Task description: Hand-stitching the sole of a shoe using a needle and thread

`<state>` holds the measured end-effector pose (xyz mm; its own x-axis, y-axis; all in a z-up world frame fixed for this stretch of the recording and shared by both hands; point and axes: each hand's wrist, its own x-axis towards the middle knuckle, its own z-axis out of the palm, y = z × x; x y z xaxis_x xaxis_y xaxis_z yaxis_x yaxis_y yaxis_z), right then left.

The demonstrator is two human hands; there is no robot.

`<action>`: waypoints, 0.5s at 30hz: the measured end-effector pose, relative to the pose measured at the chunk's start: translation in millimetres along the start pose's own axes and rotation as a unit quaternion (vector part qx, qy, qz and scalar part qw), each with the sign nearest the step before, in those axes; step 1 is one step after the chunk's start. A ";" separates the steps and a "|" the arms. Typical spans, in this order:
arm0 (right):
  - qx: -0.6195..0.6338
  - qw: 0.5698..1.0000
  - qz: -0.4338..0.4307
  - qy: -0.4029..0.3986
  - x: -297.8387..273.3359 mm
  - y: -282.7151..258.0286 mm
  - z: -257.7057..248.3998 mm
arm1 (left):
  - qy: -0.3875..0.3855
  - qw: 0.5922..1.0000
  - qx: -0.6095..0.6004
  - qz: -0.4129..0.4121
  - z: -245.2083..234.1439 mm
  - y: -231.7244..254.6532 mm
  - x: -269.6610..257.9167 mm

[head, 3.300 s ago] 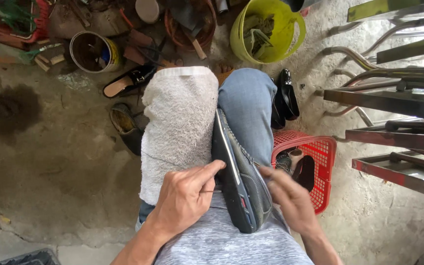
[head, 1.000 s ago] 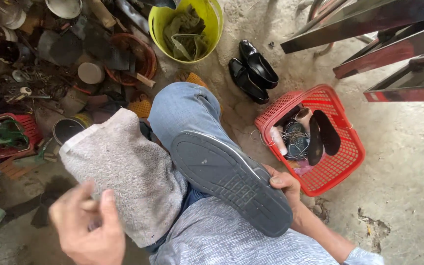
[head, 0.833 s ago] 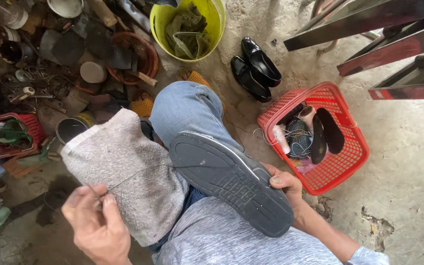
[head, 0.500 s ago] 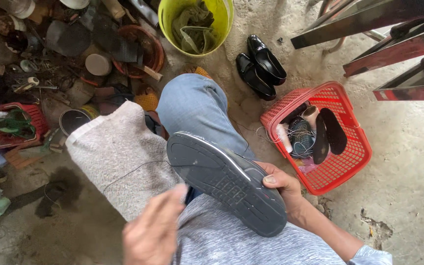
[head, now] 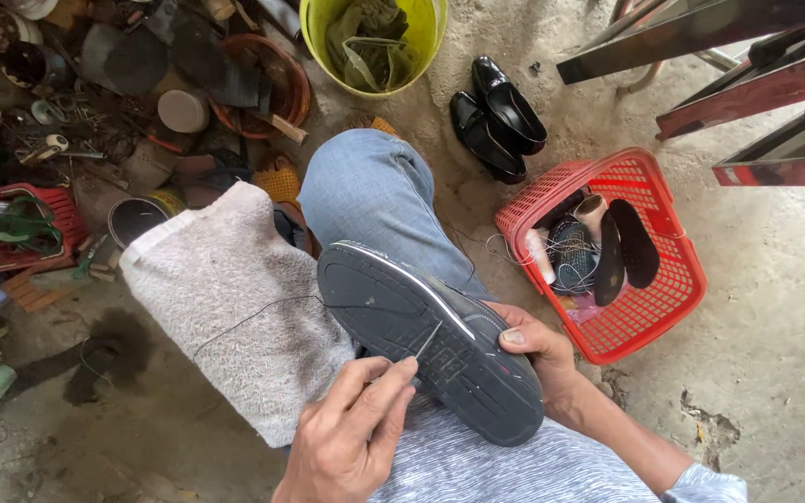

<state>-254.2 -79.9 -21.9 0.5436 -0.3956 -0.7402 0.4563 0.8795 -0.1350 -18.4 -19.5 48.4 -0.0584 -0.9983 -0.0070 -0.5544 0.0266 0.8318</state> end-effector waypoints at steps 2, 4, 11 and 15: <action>0.000 1.000 -0.001 0.001 0.5 0.7 -3.5 | 0.007 1.000 0.000 0.005 0.1 -0.2 1.5; -0.001 1.000 -0.001 0.001 0.3 0.8 -4.2 | 0.016 1.000 0.000 0.011 -0.7 -1.0 1.6; -0.006 1.000 0.000 -0.003 -0.3 1.5 0.0 | 0.017 0.999 -0.026 0.006 -3.1 -3.0 -1.8; -0.030 1.000 0.003 -0.007 -1.0 -1.2 7.0 | 0.029 0.999 -0.032 0.008 -2.1 -5.3 -5.0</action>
<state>-250.4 -82.4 -16.4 0.5563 -0.3944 -0.7314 0.4102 0.8958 -0.1711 -13.4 -14.8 45.3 -0.0181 -0.9991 0.0372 -0.4999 0.0413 0.8651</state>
